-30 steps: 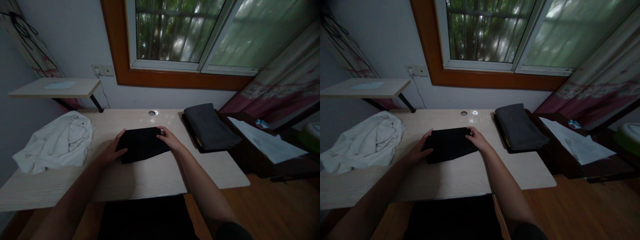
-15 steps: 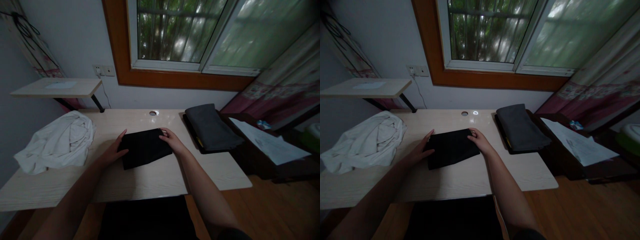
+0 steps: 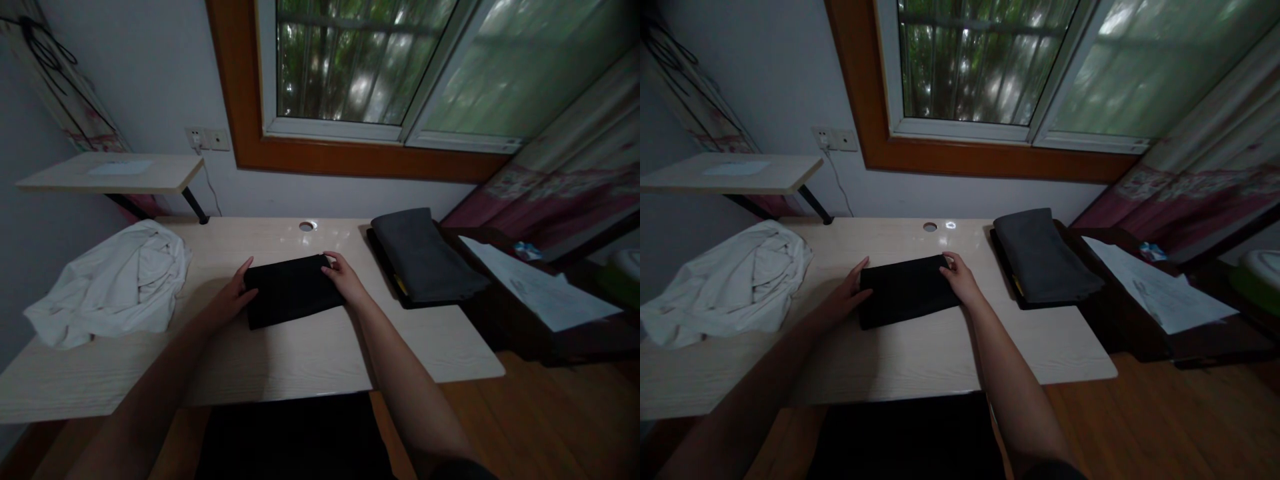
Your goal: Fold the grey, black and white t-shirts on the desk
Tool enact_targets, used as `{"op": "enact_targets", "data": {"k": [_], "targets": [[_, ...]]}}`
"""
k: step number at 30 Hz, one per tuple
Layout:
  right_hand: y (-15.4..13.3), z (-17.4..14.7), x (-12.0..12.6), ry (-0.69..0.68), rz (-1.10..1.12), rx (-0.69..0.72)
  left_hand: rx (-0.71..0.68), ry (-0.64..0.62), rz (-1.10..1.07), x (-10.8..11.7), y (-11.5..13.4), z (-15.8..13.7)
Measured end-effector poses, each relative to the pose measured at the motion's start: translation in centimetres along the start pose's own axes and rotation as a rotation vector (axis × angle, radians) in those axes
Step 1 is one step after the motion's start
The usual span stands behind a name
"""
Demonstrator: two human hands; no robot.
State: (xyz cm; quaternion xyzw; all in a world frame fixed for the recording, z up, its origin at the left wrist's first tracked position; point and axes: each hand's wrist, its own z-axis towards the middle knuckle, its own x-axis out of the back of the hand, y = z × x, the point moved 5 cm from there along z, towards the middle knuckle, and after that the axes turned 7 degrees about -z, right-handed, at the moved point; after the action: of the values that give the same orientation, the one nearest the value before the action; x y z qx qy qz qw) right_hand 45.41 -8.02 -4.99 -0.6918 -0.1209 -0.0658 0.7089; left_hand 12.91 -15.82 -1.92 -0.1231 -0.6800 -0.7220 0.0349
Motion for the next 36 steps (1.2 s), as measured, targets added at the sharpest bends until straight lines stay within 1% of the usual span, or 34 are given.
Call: {"op": "enact_targets", "data": {"k": [3, 6, 8, 12, 13, 15, 18, 20, 23, 26, 29, 32, 34, 36], "targets": [[0.2, 0.1, 0.1, 0.006, -0.001, -0.015, -0.013, 0.004, 0.043, 0.1, -0.1, -0.1], [0.2, -0.1, 0.0, -0.037, 0.020, -0.050, -0.013, -0.016, 0.063, 0.1, -0.2, -0.2], [-0.2, -0.4, -0.2, -0.115, 0.060, -0.068, -0.011, -0.051, 0.089, 0.2, -0.2, -0.1], [-1.1, -1.4, -0.7, -0.328, 0.121, -0.071, -0.037, -0.177, 0.121, 0.2, 0.1, -0.1], [-1.3, -1.6, -0.7, -0.359, 0.123, -0.065, -0.037, -0.198, 0.119, 0.2, 0.2, -0.1], [-1.6, -1.8, -0.6, -0.381, 0.120, -0.044, -0.023, -0.191, 0.117, 0.2, 0.2, -0.1], [-1.8, -2.1, -0.3, -0.353, 0.118, -0.001, -0.026, -0.096, 0.150, 0.5, -0.1, -0.2], [-2.1, -2.2, -0.3, -0.335, 0.115, 0.052, -0.076, -0.047, 0.203, 0.6, -0.2, -0.2], [-2.7, -2.3, -0.1, -0.273, 0.062, 0.164, -0.151, -0.013, 0.263, 0.6, -0.3, -0.1], [-3.0, -2.1, 0.1, -0.170, -0.078, 0.238, -0.122, 0.002, 0.256, 0.5, -0.5, 0.2], [-2.5, -1.7, 0.2, -0.117, -0.201, 0.227, -0.047, 0.040, 0.247, 0.5, -0.6, 0.6], [-1.9, -1.5, 0.3, -0.104, -0.254, 0.190, -0.012, 0.100, 0.269, 1.0, -0.5, 0.8], [-1.8, -1.5, 0.3, -0.120, -0.282, 0.184, -0.007, 0.107, 0.266, 1.2, -0.5, 0.8], [-2.0, -1.6, 0.2, -0.139, -0.293, 0.180, -0.013, 0.087, 0.241, 1.3, -0.7, 0.8]]}}
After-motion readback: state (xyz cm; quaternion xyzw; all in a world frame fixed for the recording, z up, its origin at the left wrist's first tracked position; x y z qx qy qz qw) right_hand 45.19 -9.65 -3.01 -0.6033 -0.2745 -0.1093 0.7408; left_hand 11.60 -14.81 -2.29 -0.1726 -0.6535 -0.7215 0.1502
